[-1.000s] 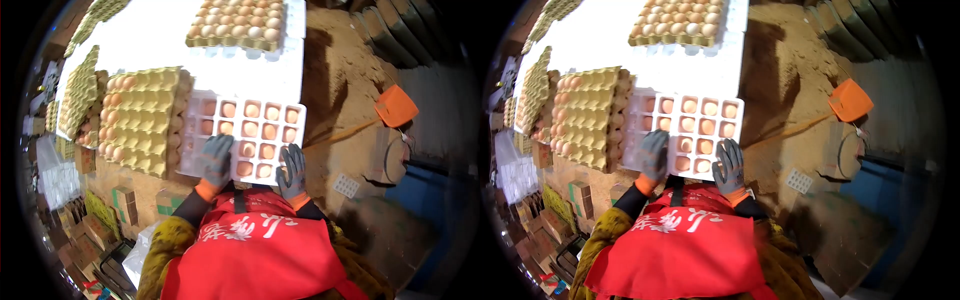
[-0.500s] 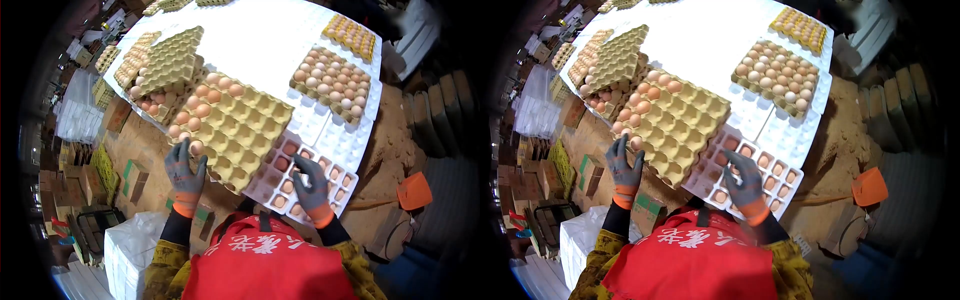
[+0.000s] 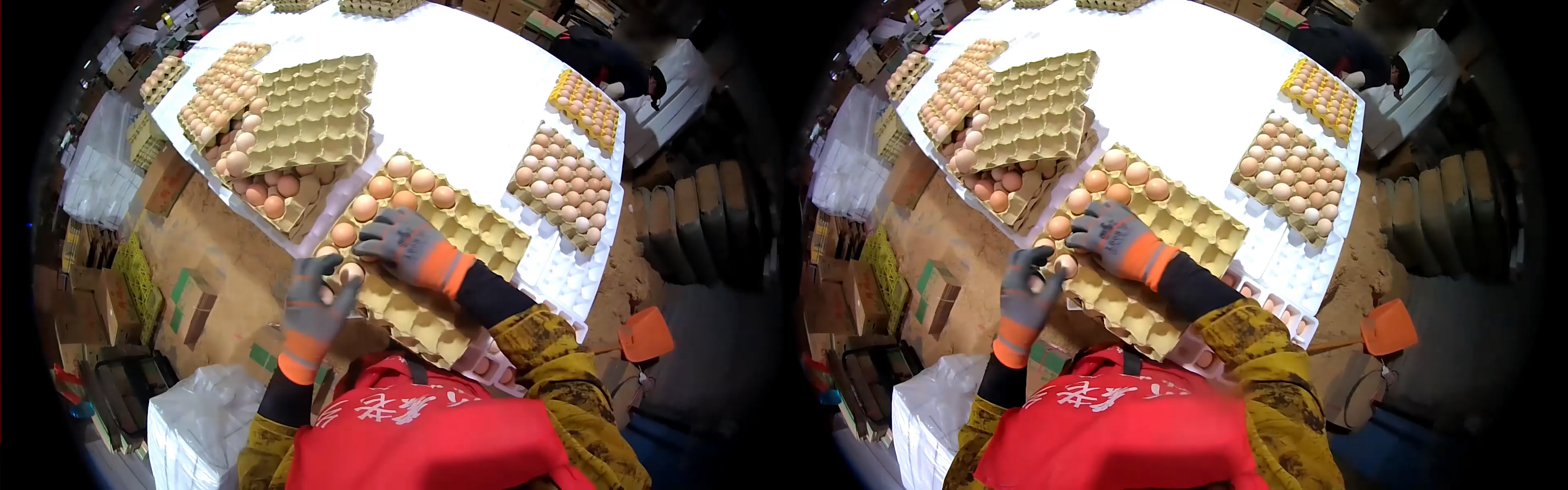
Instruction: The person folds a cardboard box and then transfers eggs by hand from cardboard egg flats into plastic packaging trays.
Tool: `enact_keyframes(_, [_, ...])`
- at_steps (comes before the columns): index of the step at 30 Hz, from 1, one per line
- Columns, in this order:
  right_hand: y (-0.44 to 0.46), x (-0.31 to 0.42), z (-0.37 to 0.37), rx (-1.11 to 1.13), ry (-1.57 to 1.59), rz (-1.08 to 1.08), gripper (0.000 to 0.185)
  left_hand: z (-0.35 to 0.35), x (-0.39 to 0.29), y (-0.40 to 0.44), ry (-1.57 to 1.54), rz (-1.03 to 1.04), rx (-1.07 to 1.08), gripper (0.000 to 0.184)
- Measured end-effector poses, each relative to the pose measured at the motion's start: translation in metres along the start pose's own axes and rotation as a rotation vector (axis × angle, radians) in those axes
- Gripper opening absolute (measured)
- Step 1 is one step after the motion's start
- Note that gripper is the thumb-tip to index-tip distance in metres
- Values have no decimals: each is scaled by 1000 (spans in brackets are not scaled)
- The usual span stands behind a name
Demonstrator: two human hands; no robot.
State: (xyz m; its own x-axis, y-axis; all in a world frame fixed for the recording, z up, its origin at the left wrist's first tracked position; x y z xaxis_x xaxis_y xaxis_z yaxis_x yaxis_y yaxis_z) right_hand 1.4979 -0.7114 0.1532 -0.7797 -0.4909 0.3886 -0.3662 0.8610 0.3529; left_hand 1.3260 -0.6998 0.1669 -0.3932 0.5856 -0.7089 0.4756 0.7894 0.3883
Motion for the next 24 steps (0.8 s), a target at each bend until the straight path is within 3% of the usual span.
enact_keyframes(3, [-32, -20, -27, -187, 728, 563, 34, 23, 7, 8, 404, 112, 326, 40])
enact_keyframes(4, [-46, -25, -27, -228, 1311, 958, 39, 28, 10, 9, 403, 103, 343, 42])
enact_keyframes(5, [-49, -38, -29, -383, 1431, 841, 45, 30, 12, 11, 404, 104, 355, 42])
enact_keyframes(7, [-47, -38, -33, -504, 1584, 826, 42, 30, 12, 12, 411, 111, 390, 42])
enact_keyframes(9, [-34, -36, -27, -321, 891, 948, 37, 18, 18, 13, 155, 113, 252, 43])
enact_keyframes(10, [-18, -25, -31, -196, 417, 859, 40, 10, 24, 15, 29, 112, 181, 44])
enact_keyframes(11, [-4, -15, -29, -73, -50, 746, 44, 6, 43, 16, -333, -142, 168, 44])
enact_keyframes(12, [2, -13, -14, -8, -285, 715, 46, 6, 59, 15, -695, -400, 159, 44])
enact_keyframes(13, [2, -15, -3, -31, -327, 708, 45, 10, 71, 10, -1054, -666, 147, 45])
enact_keyframes(14, [0, -20, 0, -63, -268, 722, 44, -3, 59, 22, -835, -269, 236, 53])
enact_keyframes(15, [-1, -25, -1, -95, -212, 731, 43, -7, 58, 28, -870, -249, 204, 52])
enact_keyframes(17, [-21, -40, -21, -205, 404, 928, 41, -2, 55, 47, -1015, -400, 190, 51])
enact_keyframes(18, [-43, -48, -20, -410, 953, 1026, 38, 3, 51, 57, -1007, -520, 201, 46])
enact_keyframes(19, [-63, -56, -32, -467, 1212, 1105, 38, 8, 50, 66, -935, -498, 357, 38])
enact_keyframes(20, [-80, -66, -40, -506, 1513, 1081, 44, 9, 37, 89, -606, -52, 272, 35])
enact_keyframes(21, [-81, -54, -70, -609, 1443, 1054, 50, 16, 12, 98, -259, 372, 171, 33])
enact_keyframes(22, [-92, -63, -77, -643, 1339, 1036, 50, 24, -3, 103, -122, 367, 178, 38])
enact_keyframes(23, [-100, -75, -84, -681, 1233, 1016, 49, 36, -10, 112, 39, 509, 125, 40])
enact_keyframes(24, [-101, -83, -84, -569, 1159, 1010, 47, 54, -15, 121, 182, 541, 239, 35])
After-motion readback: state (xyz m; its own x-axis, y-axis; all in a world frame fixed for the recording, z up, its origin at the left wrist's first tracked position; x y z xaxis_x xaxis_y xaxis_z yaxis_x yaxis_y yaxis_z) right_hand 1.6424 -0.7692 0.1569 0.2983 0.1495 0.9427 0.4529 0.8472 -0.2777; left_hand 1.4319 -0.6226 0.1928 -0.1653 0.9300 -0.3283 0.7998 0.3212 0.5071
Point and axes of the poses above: each hand's wrist, its own y-axis towards the middle knuckle, its own z-axis out of the palm, x = y × z, the point moved 6 cm from there along y, towards the middle knuckle, and after that the axes turned 7 degrees about z, right-handed, at the moved point
